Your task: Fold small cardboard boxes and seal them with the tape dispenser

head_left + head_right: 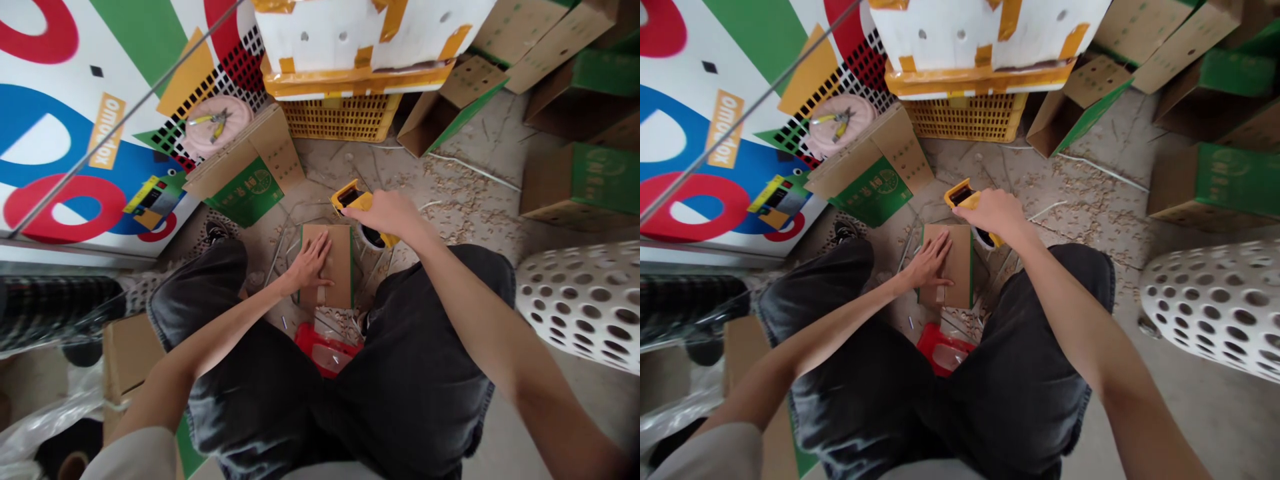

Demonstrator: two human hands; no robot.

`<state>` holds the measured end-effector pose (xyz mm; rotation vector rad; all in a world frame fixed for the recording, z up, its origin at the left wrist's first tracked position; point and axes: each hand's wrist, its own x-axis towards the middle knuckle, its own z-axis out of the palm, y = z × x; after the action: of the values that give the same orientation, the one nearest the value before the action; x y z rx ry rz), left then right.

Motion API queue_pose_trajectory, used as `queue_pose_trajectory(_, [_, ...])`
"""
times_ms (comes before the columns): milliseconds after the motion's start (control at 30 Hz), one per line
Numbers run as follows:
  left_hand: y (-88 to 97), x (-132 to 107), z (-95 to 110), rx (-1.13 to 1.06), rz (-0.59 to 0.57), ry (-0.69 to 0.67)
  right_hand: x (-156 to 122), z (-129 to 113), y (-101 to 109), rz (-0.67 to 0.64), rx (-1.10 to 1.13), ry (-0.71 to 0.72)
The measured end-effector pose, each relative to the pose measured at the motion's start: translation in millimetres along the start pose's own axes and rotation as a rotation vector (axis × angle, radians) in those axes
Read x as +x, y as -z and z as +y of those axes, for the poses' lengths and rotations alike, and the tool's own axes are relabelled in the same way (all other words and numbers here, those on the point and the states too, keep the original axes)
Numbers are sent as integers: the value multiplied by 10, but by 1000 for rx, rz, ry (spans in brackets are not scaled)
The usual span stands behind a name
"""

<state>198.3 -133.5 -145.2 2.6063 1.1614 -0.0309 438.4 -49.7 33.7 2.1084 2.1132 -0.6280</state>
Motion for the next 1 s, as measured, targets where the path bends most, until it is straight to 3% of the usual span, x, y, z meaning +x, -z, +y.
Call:
queue_pose_trajectory(300, [-16, -358, 425, 82, -130, -94, 2, 5, -5, -6, 1, 16])
queue_pose_trajectory(567, [-450, -823, 849, 68, -120, -45, -26, 1, 20, -16, 21, -8])
queue_pose_trajectory(667, [-503, -835, 805, 4, -77, -5, -27, 4, 18, -21, 15, 3])
queue_pose_trajectory(767, [-377, -700, 627, 21, -50, 69, -26, 3, 16, -22, 6, 8])
queue_pose_trajectory(900, [-149, -497, 394, 82, -84, -11, -33, -11, 21, -18, 4, 7])
queue_pose_trajectory(1000, [-56, -426, 329, 102, -83, -58, -38, -14, 20, -8, -3, 15])
